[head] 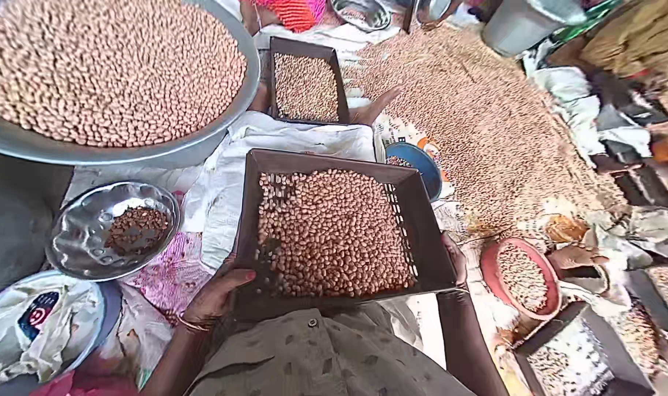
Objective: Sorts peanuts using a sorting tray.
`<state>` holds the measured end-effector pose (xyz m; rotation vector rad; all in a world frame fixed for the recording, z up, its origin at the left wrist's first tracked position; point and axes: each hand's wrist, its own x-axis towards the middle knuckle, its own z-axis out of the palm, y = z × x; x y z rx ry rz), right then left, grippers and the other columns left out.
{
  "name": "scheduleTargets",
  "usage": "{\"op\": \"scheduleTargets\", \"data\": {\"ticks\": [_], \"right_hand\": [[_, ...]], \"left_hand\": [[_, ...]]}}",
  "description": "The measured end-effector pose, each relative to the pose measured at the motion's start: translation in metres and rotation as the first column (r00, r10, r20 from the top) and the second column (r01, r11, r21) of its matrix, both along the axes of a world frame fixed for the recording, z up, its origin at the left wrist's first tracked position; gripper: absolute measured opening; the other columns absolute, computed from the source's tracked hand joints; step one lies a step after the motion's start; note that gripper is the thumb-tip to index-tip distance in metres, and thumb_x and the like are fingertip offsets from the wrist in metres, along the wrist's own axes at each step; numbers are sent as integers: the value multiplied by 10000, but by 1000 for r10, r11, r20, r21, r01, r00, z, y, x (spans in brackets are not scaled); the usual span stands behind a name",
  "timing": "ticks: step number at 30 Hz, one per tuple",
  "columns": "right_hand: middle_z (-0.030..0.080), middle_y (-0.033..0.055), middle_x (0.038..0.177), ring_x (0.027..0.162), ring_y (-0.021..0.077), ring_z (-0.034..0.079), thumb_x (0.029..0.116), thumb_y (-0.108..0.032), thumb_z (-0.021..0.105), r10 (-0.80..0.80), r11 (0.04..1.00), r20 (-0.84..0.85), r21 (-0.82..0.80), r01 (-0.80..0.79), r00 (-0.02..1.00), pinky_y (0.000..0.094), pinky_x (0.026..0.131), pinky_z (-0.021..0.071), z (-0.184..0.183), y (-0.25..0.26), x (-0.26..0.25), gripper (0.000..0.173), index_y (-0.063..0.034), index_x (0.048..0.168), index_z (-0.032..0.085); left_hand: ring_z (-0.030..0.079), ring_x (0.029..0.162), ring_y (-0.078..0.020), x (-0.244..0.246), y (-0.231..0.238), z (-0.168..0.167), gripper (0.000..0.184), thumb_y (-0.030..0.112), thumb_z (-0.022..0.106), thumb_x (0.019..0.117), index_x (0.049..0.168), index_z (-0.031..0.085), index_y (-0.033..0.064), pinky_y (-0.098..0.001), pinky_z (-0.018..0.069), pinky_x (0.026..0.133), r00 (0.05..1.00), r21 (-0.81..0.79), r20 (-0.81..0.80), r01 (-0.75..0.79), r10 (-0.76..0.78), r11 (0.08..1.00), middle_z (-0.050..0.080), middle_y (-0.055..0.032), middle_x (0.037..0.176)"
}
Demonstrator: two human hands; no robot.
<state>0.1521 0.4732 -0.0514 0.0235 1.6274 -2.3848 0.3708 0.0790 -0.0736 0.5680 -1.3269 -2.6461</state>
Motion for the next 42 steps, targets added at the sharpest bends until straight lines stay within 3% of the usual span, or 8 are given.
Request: {"op": "scheduleTargets", "data": {"ticks": [8,12,19,23,28,34,37,42], "right_hand": [[741,13,1112,942,85,723,1115,-299,234,-50,995,188,-72,65,981,292,800,623,-11,-35,60,453,-145,1423,530],[777,12,897,794,71,743,1081,-269,244,-98,975,148,-183,125,984,270,702,634,-10,18,31,467,-154,1081,696],[733,65,997,866,134,720,1122,-322,268,9,987,216,-159,26,976,326,758,617,-5,-50,28,426,-90,1310,571],[757,29,1011,856,101,732,1050,-278,324,-40,992,189,-109,61,981,297,745,628,-11,-9,66,409,-119,1324,581],[717,-3,815,691,67,694,1091,-360,316,-34,979,230,-190,79,973,252,602,595,-18,-2,-18,416,-153,1043,674],[745,43,1081,942,119,727,1090,-261,265,-1,994,212,-111,25,977,319,817,625,-19,-37,68,436,-129,1404,536],[770,24,907,820,93,741,1079,-231,233,-106,982,192,-133,133,976,299,736,633,-12,2,54,459,-133,1103,680],[736,46,887,776,112,721,1094,-357,321,108,948,158,-313,-53,982,304,682,622,-20,-3,-25,419,-117,1084,665]], "left_hand": [[697,757,53,-3,-48,-45,295,126,471,887,828,703,298,-161,585,678,964,-50,-103,-250,244,967,762,121,825],[708,754,23,-2,14,-11,378,246,797,715,1066,665,205,-181,599,664,987,-46,-36,-161,160,986,751,98,856],[717,839,9,-42,-65,-43,144,225,608,904,967,737,231,-207,608,732,962,-2,-228,-152,148,988,768,88,908],[639,670,120,0,0,25,500,-103,186,884,773,578,186,-92,541,668,922,-153,51,-372,383,916,702,183,692],[710,763,-19,-47,-18,-27,274,353,722,829,1067,663,231,-230,603,631,985,-84,-107,-148,139,985,750,85,890],[662,760,103,-4,-38,-12,401,-10,277,920,829,613,189,-102,552,730,926,-113,-114,-373,361,921,722,153,774],[660,744,105,10,10,11,59,216,713,864,863,755,258,-93,538,697,957,-179,-60,-290,284,940,740,174,799],[712,925,-32,-52,-24,-28,239,315,655,883,1114,655,253,-252,616,767,981,0,-149,-128,127,992,741,84,1016]]}}
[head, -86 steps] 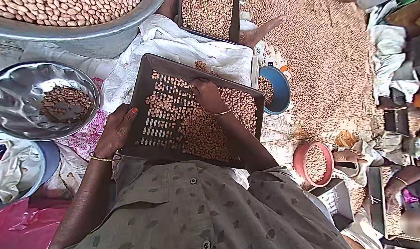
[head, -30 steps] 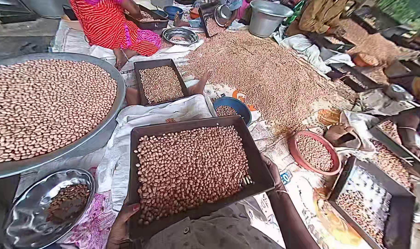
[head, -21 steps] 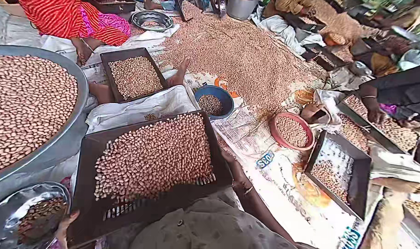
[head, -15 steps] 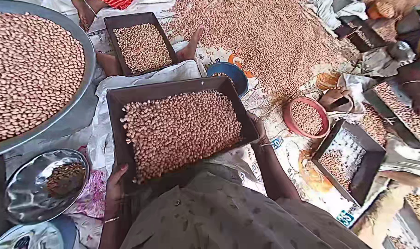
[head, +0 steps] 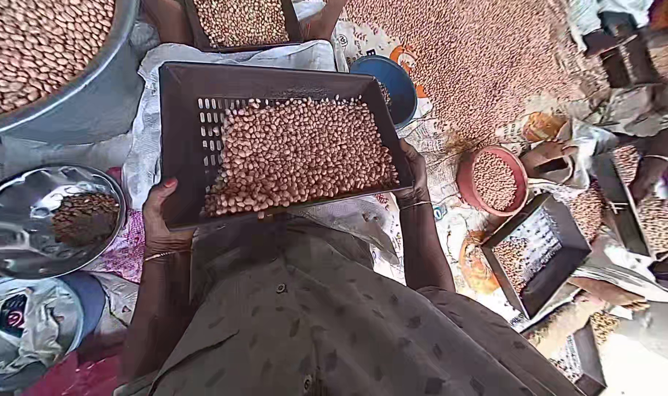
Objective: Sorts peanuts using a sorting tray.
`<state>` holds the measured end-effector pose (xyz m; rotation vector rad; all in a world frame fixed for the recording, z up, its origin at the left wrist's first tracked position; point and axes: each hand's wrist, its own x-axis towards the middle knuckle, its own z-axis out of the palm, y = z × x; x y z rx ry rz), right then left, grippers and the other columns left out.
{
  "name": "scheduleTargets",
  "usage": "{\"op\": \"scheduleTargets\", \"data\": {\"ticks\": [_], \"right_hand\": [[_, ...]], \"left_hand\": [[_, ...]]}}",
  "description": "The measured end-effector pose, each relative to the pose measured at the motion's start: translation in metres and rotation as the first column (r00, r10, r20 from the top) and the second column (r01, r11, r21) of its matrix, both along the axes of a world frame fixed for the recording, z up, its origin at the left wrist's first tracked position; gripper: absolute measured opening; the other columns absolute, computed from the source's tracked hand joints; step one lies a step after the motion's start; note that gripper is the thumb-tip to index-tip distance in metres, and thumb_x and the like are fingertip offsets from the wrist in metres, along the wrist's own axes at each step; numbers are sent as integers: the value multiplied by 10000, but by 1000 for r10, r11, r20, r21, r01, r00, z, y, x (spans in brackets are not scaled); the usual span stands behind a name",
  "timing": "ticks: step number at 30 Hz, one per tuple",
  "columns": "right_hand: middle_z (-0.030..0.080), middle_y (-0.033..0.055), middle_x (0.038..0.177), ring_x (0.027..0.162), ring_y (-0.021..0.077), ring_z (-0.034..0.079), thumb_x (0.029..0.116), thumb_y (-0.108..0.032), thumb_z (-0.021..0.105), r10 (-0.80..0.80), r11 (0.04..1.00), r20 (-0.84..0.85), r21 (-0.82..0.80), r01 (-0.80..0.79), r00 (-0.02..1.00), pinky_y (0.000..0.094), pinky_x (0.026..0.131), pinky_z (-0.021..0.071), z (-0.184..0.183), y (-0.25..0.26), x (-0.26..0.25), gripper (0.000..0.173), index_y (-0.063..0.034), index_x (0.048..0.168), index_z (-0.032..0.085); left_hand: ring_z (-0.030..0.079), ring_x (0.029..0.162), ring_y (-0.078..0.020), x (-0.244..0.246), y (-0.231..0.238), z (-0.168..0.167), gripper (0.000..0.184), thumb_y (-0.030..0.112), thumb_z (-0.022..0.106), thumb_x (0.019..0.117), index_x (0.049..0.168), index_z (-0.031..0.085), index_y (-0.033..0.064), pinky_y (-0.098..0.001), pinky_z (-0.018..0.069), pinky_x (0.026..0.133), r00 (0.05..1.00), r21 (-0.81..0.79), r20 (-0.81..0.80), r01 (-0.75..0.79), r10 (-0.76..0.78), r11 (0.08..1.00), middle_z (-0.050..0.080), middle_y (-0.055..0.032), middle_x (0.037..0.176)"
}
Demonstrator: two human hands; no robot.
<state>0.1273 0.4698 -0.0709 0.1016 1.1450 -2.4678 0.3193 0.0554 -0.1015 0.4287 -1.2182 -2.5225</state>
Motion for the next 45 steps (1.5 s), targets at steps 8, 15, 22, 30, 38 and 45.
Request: {"op": "scheduleTargets", "data": {"ticks": [8,15,22,30,38,45], "right_hand": [[779,45,950,859,121,753,1065,-269,323,-147,983,28,119,142,989,329,769,642,-2,6,82,408,-135,1099,707],[729,-20,968,850,65,708,1115,-404,289,-19,981,-3,194,19,1000,277,740,616,1,-25,29,415,-193,1211,634],[775,51,922,838,121,749,1042,-286,421,-138,988,-27,61,140,990,330,748,637,-10,19,55,351,-131,1043,737],[727,6,1064,947,95,708,1118,-386,295,-7,979,12,206,4,1000,313,821,613,-10,-48,51,418,-178,1318,598],[762,46,939,838,121,741,1055,-341,424,6,998,-23,-57,-8,1000,326,737,633,-20,18,6,369,-124,1080,721],[738,-3,1025,892,86,714,1100,-327,301,-66,925,29,377,50,997,303,765,619,-31,-34,62,403,-164,1271,627]], "left_hand": [[668,760,99,67,21,12,86,321,806,760,831,769,289,-93,541,699,985,-120,63,-150,158,981,748,169,814],[708,937,-45,2,-37,-49,229,310,653,882,1092,709,238,-267,602,815,995,37,-95,-1,5,999,750,63,1021],[683,832,85,59,23,8,222,309,813,805,1016,745,306,-119,563,762,999,-97,34,-16,19,995,755,170,910],[625,795,79,22,-24,10,289,-2,302,964,936,547,149,-119,539,750,935,-141,184,-281,304,949,673,113,844],[691,858,56,30,26,17,485,303,808,758,1195,600,318,-163,594,744,996,-104,75,45,-38,994,732,176,971],[699,820,32,63,-29,-30,267,73,463,861,1012,638,207,-171,589,731,967,-63,200,-151,161,987,741,104,890]]}}
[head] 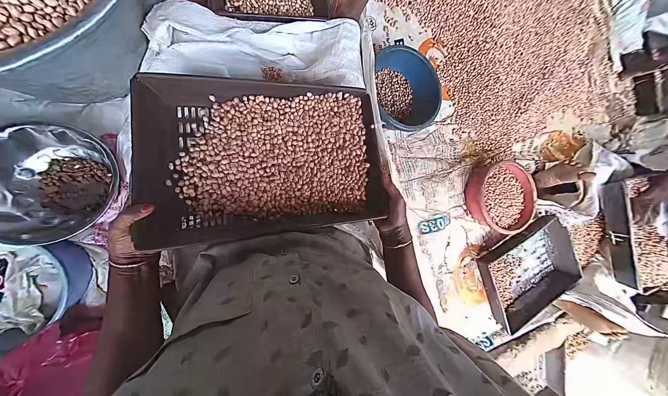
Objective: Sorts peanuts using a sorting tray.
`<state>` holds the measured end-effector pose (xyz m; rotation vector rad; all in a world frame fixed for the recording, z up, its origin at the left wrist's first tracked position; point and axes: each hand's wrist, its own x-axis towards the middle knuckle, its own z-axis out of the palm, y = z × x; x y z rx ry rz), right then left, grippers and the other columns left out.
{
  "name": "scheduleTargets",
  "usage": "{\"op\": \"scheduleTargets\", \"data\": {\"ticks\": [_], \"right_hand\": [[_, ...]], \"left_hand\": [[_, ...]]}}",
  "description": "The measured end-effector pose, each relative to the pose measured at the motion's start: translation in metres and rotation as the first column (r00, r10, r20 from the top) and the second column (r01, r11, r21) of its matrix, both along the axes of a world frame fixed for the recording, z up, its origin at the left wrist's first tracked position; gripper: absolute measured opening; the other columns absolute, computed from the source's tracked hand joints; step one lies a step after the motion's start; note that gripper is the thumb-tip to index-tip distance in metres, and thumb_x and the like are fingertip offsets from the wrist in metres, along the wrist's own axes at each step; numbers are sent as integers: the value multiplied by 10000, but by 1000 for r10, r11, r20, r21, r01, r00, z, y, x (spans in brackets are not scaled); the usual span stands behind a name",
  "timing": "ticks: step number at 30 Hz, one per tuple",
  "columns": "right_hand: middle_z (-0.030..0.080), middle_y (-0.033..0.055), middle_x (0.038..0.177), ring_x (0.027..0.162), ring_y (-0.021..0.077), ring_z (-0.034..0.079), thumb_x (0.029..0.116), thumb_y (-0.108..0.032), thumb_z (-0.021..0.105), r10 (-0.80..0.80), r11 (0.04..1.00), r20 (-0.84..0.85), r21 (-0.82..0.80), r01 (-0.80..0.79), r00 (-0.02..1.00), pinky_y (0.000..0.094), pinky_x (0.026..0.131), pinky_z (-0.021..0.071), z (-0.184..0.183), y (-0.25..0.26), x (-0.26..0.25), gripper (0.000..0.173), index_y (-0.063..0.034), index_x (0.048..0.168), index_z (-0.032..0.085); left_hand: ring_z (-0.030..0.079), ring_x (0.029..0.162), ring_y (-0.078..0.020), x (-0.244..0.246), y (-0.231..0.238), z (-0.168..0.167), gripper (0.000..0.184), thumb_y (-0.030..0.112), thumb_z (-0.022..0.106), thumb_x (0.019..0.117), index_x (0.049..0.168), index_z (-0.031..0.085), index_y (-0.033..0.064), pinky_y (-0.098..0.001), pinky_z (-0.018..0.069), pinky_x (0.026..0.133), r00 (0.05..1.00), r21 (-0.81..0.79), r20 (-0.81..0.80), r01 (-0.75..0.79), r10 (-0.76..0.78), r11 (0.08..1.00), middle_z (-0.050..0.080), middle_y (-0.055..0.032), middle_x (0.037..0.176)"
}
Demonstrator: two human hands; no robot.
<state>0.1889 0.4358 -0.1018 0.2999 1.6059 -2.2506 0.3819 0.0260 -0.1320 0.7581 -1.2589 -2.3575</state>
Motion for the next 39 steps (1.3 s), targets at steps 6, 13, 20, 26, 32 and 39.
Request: {"op": "scheduleTargets", "data": {"ticks": [6,13,20,26,32,39], "right_hand": [[734,6,1025,843,34,690,1009,-67,509,391,776,-176,591,-221,903,250,770,594,14,30,-3,305,-40,1279,649],[649,204,886,710,299,647,1075,-217,525,479,406,-203,914,-10,854,503,654,532,2,4,-10,311,6,1290,553],[644,88,859,721,116,636,1029,-197,548,435,557,-258,830,-33,863,327,698,553,-8,12,-16,260,9,1176,607],[687,235,1097,880,355,706,1033,-195,587,482,264,-243,956,125,842,551,766,557,3,-1,-8,387,-5,1369,558],[674,249,1156,1059,269,688,964,3,605,580,600,-661,742,299,476,341,894,582,31,-41,0,172,83,1089,693],[710,200,984,920,301,703,903,-17,688,896,422,-390,898,-129,211,394,848,586,-9,-79,-8,106,24,974,755]], "left_hand": [[660,962,46,9,4,15,718,-21,529,769,1434,456,241,-177,583,786,939,-273,337,165,-67,948,658,105,1180],[595,804,20,-12,4,20,387,398,464,1074,1290,565,93,-270,539,779,801,-536,597,365,36,761,613,0,993],[576,923,143,-10,6,16,474,458,292,1105,1274,568,112,-145,503,875,842,-531,538,301,41,792,607,107,1040],[578,918,152,-12,8,19,435,403,291,1114,1247,581,107,-136,503,874,855,-518,514,243,71,820,614,115,1023],[584,936,122,-11,6,18,463,451,309,1106,1256,584,111,-167,505,879,840,-509,538,258,70,821,617,90,1050],[611,890,118,-11,3,12,423,467,311,1098,1211,594,172,-173,540,832,855,-486,517,251,43,837,631,137,987]]}}
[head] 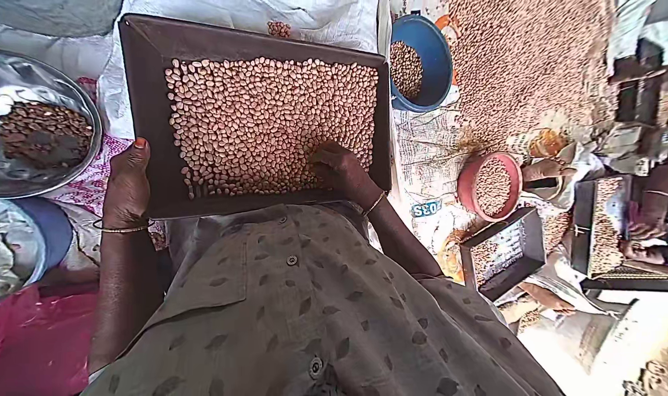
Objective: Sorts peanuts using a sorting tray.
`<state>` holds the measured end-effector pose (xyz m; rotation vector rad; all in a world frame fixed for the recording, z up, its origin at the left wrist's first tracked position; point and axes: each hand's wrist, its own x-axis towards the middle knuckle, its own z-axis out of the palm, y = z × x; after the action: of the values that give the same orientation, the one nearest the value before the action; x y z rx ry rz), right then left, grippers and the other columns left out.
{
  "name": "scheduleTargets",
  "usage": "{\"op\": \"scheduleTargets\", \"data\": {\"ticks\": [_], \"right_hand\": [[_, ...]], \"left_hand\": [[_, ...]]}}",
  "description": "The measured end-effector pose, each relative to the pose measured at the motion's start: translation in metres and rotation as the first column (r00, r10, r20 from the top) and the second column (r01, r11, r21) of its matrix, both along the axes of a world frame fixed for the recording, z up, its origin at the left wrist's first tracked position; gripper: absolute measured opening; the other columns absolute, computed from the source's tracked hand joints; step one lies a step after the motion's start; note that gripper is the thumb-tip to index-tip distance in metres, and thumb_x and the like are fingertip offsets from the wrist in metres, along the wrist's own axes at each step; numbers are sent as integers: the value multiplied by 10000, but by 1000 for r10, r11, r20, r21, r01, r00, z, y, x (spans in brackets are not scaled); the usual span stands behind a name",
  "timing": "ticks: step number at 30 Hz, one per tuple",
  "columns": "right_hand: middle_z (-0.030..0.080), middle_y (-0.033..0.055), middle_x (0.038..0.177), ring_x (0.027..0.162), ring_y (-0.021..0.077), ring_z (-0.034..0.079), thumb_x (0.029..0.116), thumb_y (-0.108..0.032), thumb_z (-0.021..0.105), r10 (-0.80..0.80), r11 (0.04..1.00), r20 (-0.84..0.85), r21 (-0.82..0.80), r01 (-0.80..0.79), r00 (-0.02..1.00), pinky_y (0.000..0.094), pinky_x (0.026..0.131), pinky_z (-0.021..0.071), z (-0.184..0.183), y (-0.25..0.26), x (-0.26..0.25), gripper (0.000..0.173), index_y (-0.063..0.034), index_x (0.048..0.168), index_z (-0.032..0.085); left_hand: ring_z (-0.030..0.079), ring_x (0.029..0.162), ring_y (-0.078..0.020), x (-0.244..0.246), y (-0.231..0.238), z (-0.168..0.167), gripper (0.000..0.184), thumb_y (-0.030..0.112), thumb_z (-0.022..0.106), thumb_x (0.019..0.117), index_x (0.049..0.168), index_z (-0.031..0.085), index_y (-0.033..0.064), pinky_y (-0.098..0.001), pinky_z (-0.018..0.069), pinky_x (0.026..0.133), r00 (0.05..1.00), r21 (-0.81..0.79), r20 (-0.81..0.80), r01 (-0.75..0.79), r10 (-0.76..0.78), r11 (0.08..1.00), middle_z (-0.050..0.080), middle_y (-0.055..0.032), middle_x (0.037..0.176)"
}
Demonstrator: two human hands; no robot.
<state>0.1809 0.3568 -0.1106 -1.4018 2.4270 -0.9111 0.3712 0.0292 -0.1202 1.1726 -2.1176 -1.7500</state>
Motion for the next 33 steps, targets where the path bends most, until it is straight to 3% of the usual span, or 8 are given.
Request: {"op": "scheduleTargets", "data": {"ticks": [10,12,14,17,20,24,26,33], "right_hand": [[679,200,1017,871,303,703,926,-28,660,-51,992,-24,118,54,998,428,773,598,2,-7,8,96,27,990,706],[698,158,955,796,210,688,921,-12,688,-118,989,204,-59,133,972,332,734,587,7,-4,8,92,41,995,701],[686,79,927,750,115,666,961,-14,587,-109,937,573,-214,277,812,253,680,580,23,-7,9,117,-15,1074,620],[675,74,1040,768,136,687,934,-23,532,-28,915,733,-254,312,679,305,667,612,30,-28,-9,282,3,1214,559],[605,42,777,564,71,524,1001,-46,507,-105,966,570,-137,220,815,227,509,460,22,-61,-19,233,40,1182,627],[728,177,875,734,361,708,1025,-128,532,-195,963,0,191,191,981,549,659,558,9,-88,-10,302,-47,1277,679],[726,184,826,718,399,713,1010,-157,549,-224,926,-138,277,255,965,570,625,544,9,-94,0,346,-77,1324,672],[696,140,728,626,346,685,987,-131,530,-270,917,-139,263,299,953,520,563,531,4,-95,1,327,-63,1267,685]], "left_hand": [[597,901,140,0,1,0,385,425,325,1096,1211,585,166,-147,526,847,999,7,-44,8,-8,1000,619,155,989],[602,881,118,0,-1,-2,413,432,325,1099,1192,603,142,-169,528,834,999,10,-38,7,-7,1000,622,125,971],[608,842,120,-1,-1,-1,404,426,328,1102,1167,612,146,-157,537,799,999,21,-35,-2,3,1000,625,130,933],[599,823,128,-2,0,2,395,423,329,1104,1175,605,150,-146,535,781,1000,27,-22,-4,4,1000,617,131,916],[606,848,101,-1,-3,-3,419,441,333,1102,1193,607,137,-180,538,800,999,49,-36,6,-5,999,623,102,949],[608,821,93,-1,-3,-4,419,435,326,1104,1179,612,138,-183,542,779,999,49,-48,11,-9,999,622,102,925],[607,820,96,-1,-4,-4,431,434,319,1104,1177,617,131,-182,540,781,999,35,-49,25,-23,999,623,100,922],[619,766,108,-3,-2,-2,379,417,333,1104,1112,619,167,-152,550,720,997,59,-72,10,-6,998,627,143,855]]}}
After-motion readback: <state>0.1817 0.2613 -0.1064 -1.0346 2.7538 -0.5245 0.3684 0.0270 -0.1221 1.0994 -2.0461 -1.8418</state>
